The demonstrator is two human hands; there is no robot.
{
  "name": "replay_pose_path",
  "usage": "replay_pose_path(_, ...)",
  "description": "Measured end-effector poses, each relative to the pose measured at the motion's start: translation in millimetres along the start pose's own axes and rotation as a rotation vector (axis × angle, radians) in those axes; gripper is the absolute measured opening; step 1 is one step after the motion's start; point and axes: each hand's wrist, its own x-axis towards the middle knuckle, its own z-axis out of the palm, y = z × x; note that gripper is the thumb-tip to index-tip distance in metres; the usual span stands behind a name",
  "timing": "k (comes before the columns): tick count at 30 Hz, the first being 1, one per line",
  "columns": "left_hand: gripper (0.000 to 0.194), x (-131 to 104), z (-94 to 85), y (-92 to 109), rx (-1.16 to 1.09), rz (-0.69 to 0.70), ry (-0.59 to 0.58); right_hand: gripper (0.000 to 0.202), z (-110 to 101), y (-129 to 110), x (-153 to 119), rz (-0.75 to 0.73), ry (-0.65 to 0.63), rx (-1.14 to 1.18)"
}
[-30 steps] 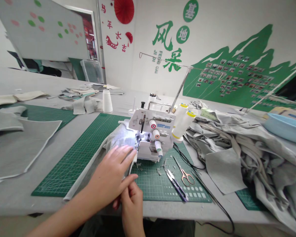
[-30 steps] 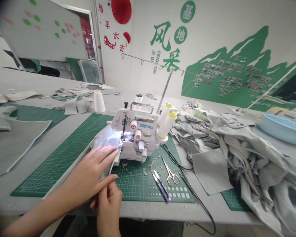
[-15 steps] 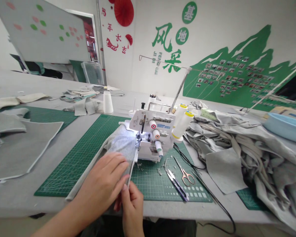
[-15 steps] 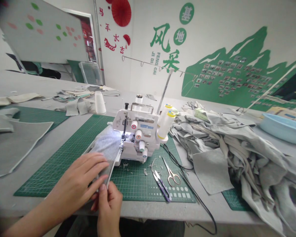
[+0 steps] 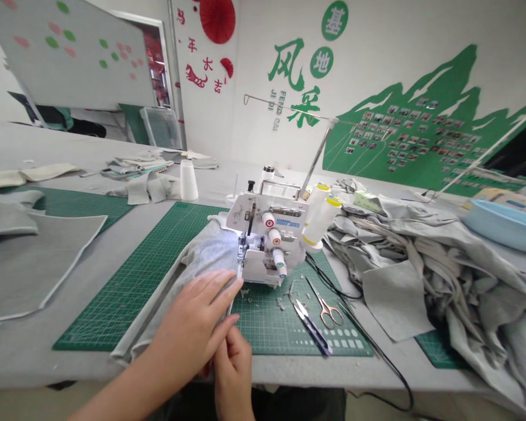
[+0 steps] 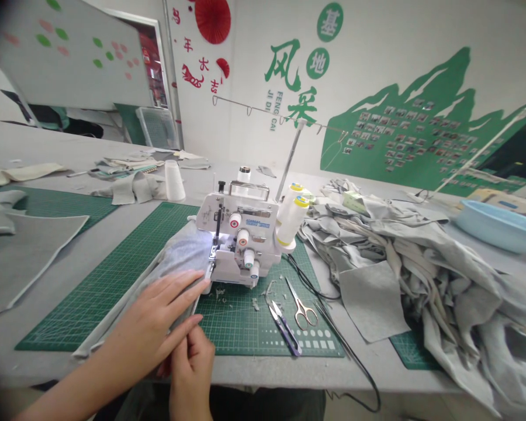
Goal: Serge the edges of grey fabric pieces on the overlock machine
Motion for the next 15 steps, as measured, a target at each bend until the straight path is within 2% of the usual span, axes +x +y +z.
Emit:
replay_pose_path(9, 0.046, 8, 4.7, -4, -0.023, -0.04, -0.018, 0.056, 5, -10, 8, 0.05, 0.041, 0.055)
replay_pose_path(15, 0.046, 18, 5.4, -9, -0.005, -0.046, -0.022, 0.052, 6, -13, 18, 0.027, 0.052, 0.038)
